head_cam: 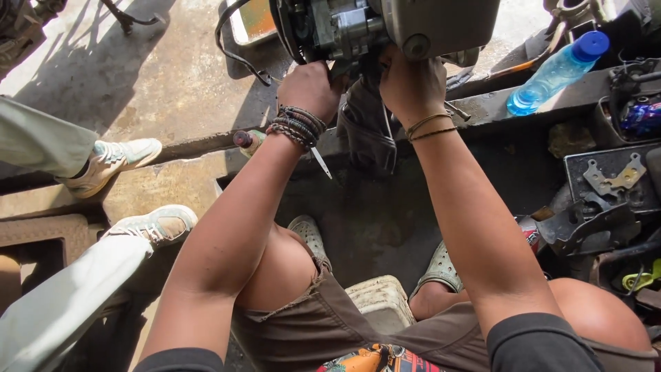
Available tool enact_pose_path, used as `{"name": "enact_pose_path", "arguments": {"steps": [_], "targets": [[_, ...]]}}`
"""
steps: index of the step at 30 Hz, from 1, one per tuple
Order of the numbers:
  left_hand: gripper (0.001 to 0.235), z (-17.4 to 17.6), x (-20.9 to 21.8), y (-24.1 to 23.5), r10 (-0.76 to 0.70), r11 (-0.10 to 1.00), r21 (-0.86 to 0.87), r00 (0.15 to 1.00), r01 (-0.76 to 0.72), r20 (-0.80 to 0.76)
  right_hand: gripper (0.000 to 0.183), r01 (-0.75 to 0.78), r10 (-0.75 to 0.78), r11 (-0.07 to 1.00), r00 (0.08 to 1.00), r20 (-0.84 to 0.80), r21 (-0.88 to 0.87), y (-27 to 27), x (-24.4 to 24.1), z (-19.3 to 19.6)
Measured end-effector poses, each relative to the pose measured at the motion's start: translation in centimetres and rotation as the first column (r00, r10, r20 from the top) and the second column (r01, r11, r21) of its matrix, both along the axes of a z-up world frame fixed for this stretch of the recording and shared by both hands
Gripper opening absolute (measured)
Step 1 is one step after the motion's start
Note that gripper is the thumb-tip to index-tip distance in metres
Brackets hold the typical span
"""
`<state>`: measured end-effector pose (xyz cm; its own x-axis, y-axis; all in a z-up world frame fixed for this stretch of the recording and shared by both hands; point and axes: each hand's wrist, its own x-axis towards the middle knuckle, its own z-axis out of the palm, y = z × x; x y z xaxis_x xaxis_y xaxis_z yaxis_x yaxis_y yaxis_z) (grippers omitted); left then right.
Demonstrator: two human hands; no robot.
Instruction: The person sits on a low stool and cleans a motorcycle engine using a dark cloth. They wipe various parts of the engine block and surrounding components, then fold the cloth and continue wiping.
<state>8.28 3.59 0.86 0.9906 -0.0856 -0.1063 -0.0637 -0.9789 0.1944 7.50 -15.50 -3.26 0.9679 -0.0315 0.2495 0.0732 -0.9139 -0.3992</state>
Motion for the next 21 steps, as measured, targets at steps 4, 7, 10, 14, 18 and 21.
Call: {"name": "enact_pose_path", "arguments": {"steps": [4,7,10,14,18,21], "targets": [[0.065,-0.4,0.4,-0.2,0.016,1.0,-0.009,0.999,-0.015,0.045,0.026,-0.023,0.034,0.983,0.998,-0.055,0.18,0.6,-0.6,1.6],[0.062,-0.3,0.6,-0.3,0.046,0.999,-0.003,0.998,-0.046,-0.05,0.028,-0.049,0.051,0.997,0.998,-0.036,0.062,0.1,0.2,0.9],[0.064,-1.5,-0.1,0.2,0.012,1.0,-0.003,1.0,-0.012,0.016,0.028,0.046,-0.027,0.994,0.984,-0.177,0.103,1.4,-1.5,2.1],[0.076,-0.7,0.2,0.0,-0.02,1.0,-0.015,0.998,0.021,0.061,0.027,-0.098,0.096,0.995,0.993,0.075,0.028,-1.2,0.9,-2.0],[0.074,-1.3,0.3,0.0,-0.021,1.0,-0.013,0.998,0.021,0.058,0.039,-0.07,0.069,0.993,0.998,0.013,0.091,2.2,-2.3,2.5],[0.072,-1.9,0.2,-0.1,-0.015,1.0,-0.005,0.996,0.016,0.086,0.03,-0.177,0.198,0.95,0.978,-0.059,0.256,0.4,-2.7,2.8]]}}
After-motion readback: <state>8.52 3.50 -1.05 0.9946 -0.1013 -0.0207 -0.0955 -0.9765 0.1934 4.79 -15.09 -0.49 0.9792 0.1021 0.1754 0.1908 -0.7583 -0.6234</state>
